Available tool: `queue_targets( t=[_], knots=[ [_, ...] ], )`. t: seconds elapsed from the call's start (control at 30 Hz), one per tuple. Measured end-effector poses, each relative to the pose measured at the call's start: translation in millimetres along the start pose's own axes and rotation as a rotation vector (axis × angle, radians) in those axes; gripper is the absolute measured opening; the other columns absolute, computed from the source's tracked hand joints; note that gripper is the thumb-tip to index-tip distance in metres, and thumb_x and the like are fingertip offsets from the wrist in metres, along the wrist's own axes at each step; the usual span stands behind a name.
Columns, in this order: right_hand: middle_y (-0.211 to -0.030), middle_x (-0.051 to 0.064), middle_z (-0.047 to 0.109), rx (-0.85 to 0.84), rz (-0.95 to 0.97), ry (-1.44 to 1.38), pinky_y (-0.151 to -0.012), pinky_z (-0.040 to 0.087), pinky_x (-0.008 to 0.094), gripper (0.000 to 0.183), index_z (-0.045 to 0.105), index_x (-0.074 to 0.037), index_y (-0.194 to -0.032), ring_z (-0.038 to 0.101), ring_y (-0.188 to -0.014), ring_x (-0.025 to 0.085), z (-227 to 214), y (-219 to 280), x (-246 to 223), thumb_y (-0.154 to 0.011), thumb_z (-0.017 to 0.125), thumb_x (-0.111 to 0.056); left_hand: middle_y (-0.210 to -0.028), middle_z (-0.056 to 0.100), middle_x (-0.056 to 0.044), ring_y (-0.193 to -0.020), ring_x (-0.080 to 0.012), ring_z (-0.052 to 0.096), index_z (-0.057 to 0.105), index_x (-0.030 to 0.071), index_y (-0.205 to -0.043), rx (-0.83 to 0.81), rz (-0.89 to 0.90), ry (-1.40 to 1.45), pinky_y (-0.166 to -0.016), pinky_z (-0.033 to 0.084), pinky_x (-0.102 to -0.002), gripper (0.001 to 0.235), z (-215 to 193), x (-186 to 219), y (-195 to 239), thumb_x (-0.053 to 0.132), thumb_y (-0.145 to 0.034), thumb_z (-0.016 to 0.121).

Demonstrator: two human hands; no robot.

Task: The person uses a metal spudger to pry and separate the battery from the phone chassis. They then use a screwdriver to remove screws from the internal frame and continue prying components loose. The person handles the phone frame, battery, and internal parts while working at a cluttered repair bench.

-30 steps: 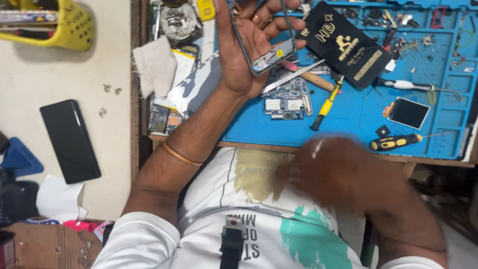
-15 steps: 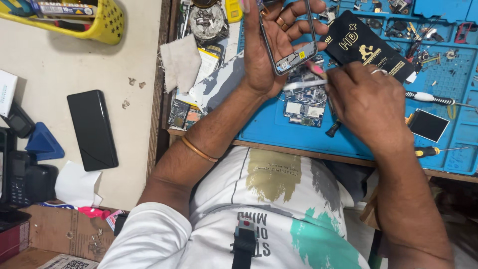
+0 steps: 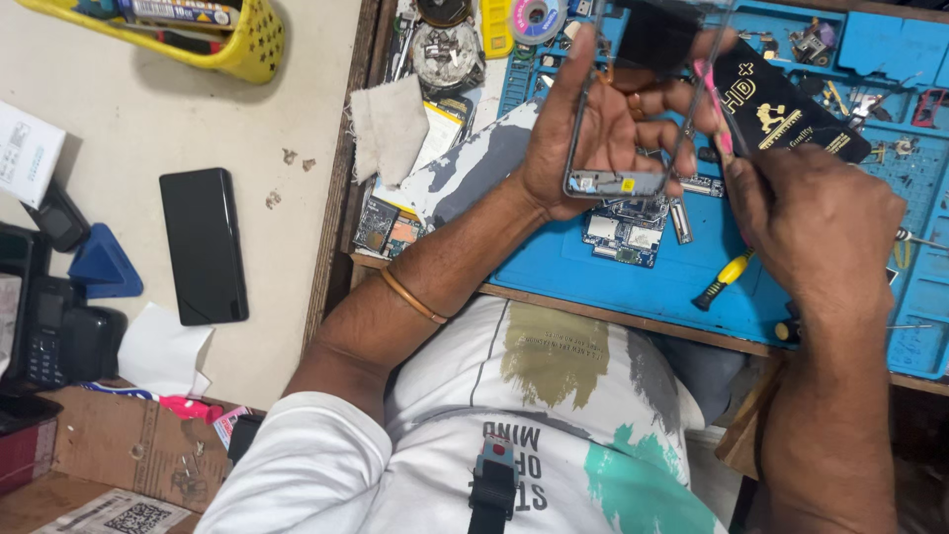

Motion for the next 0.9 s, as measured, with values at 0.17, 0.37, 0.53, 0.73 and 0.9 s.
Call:
queue_targets(
  t=[0.17,0.37,0.53,0.73,0.9],
  knots=[
    [-0.089,0.012,0.067,0.302,-0.043,-0.203,-0.062,0.049,0.035,0.012,0.073,-0.003,-0.102,0.067,-0.074,0.025,4.2,14.0,17.9,-0.110,0.072,-0.012,-0.120,0.067,-0.021,-0.092,-0.0270,0.073,0.032,0.004,-0.160,-0.084,-0.092,0.029,-0.081,0.064,-0.041,0.096,1.1,-4.4,1.5,0.080,-0.100,0.032],
    [-0.091,0.015,0.065,0.482,0.241,-1.401,-0.062,0.054,0.031,0.017,0.057,0.004,-0.114,0.064,-0.073,0.021,45.1,29.9,33.1,-0.119,0.068,-0.007,-0.124,0.066,-0.024,-0.095,-0.0293,0.073,0.037,0.000,-0.157,-0.049,-0.066,-0.096,-0.081,0.066,-0.045,0.095,-6.8,-14.7,0.6,0.076,-0.100,0.044],
    [-0.102,0.022,0.074,0.581,-0.035,-1.158,-0.072,0.064,0.030,0.015,0.061,0.005,-0.121,0.076,-0.083,0.024,36.2,31.6,19.6,-0.118,0.067,-0.008,-0.130,0.064,-0.025,-0.103,-0.0303,0.073,0.043,-0.001,-0.154,-0.025,-0.095,-0.172,-0.082,0.068,-0.050,0.093,-11.7,-22.8,-0.5,0.072,-0.097,0.052],
    [-0.108,0.024,0.076,0.614,-0.138,-0.748,-0.084,0.063,0.031,0.017,0.069,0.010,-0.121,0.078,-0.096,0.028,10.3,24.9,-2.8,-0.122,0.067,-0.007,-0.118,0.063,-0.024,-0.106,-0.0309,0.071,0.047,-0.003,-0.148,-0.042,-0.115,-0.131,-0.082,0.068,-0.053,0.088,-16.2,-31.0,2.5,0.071,-0.101,0.052],
    [-0.107,0.024,0.076,0.642,-0.176,-0.727,-0.085,0.063,0.031,0.014,0.069,0.009,-0.124,0.078,-0.097,0.028,5.4,20.6,-4.0,-0.122,0.066,-0.004,-0.124,0.065,-0.023,-0.108,-0.0293,0.071,0.050,-0.004,-0.146,-0.040,-0.118,-0.173,-0.081,0.068,-0.050,0.089,-11.0,-28.3,1.7,0.072,-0.100,0.053]
  ],
)
Point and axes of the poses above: each hand's wrist, its own y-axis away from the middle knuckle, its own z-axis out of the palm, x = y × z, the point moved 1 cm from there along -y, towards the middle knuckle
